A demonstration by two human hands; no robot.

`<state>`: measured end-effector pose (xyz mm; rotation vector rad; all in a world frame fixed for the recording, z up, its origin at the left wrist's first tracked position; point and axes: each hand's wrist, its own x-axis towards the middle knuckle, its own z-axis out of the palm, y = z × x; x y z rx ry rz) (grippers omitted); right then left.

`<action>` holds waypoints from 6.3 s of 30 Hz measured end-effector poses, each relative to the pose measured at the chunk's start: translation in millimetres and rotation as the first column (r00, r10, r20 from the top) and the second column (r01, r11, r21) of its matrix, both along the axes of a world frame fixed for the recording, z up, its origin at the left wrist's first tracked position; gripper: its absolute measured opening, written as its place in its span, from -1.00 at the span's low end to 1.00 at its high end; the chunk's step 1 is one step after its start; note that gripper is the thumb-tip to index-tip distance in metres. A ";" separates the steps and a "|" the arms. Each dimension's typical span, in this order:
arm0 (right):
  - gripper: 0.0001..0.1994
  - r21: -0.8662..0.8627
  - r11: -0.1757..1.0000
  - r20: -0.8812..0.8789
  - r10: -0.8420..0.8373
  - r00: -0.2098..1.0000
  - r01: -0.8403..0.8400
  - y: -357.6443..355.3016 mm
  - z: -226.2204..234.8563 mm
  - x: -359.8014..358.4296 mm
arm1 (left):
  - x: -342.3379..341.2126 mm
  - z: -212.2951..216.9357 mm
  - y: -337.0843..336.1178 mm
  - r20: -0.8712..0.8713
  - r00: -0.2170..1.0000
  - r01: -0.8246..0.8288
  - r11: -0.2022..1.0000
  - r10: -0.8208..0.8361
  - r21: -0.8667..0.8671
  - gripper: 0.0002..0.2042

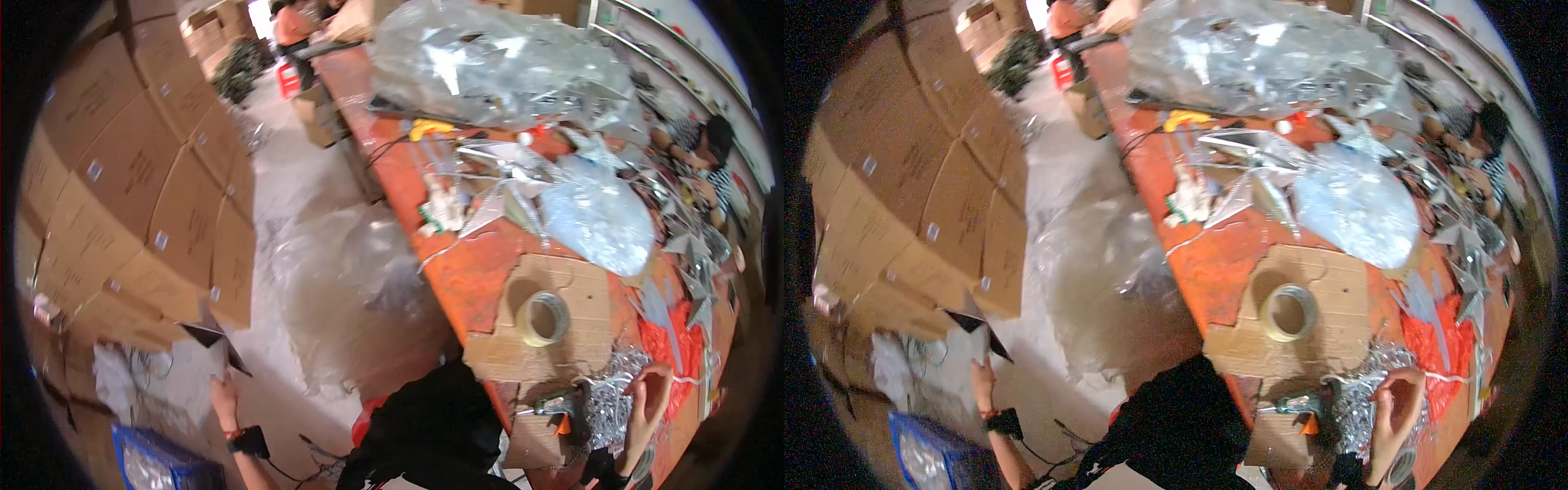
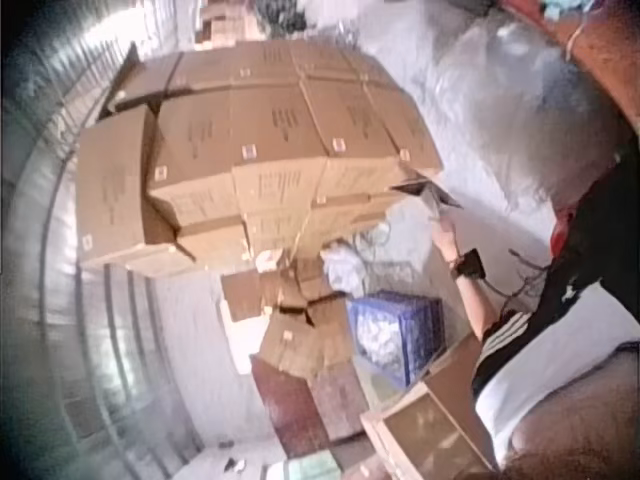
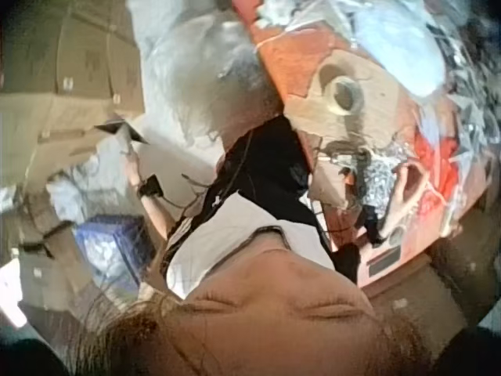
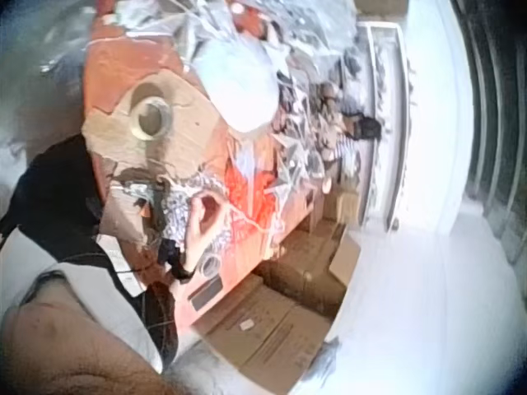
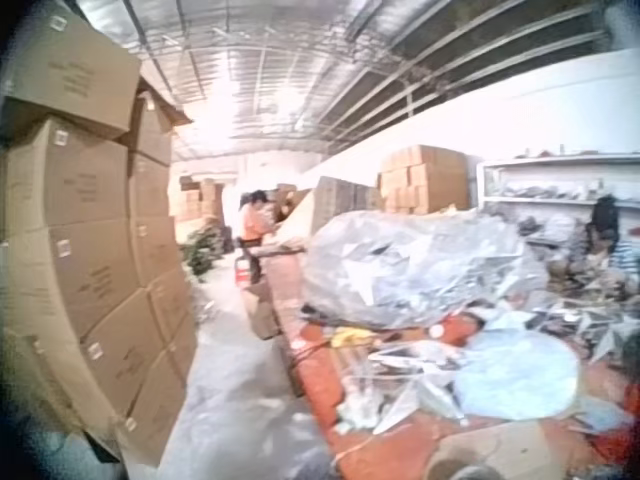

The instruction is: Assembling and decorating metallic silver stars using a hot glue gun and silver beads.

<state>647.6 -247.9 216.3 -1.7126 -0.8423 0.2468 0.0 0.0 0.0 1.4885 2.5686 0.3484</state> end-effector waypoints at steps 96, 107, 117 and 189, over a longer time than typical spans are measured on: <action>-0.64 -0.225 0.974 0.147 0.073 0.987 -0.038 45.1 -29.4 6.2 | 439.0 43.8 10.3 0.915 -0.395 0.492 0.824 -0.077 0.282 -0.53; -0.70 -0.214 0.977 0.275 0.062 0.959 -0.002 45.3 -34.8 7.4 | 431.6 19.4 15.3 0.835 -0.047 0.538 0.690 -0.548 0.483 -0.57; -0.65 -0.227 0.974 0.234 0.034 0.972 0.021 43.9 -36.9 5.6 | 430.6 27.8 15.1 0.866 -0.158 0.553 0.684 -0.474 0.476 -0.60; -0.69 -0.309 0.949 0.075 0.089 0.993 -0.061 33.6 -15.6 -1.3 | 433.1 31.1 16.9 0.841 -0.377 0.558 0.629 -0.388 0.541 -0.62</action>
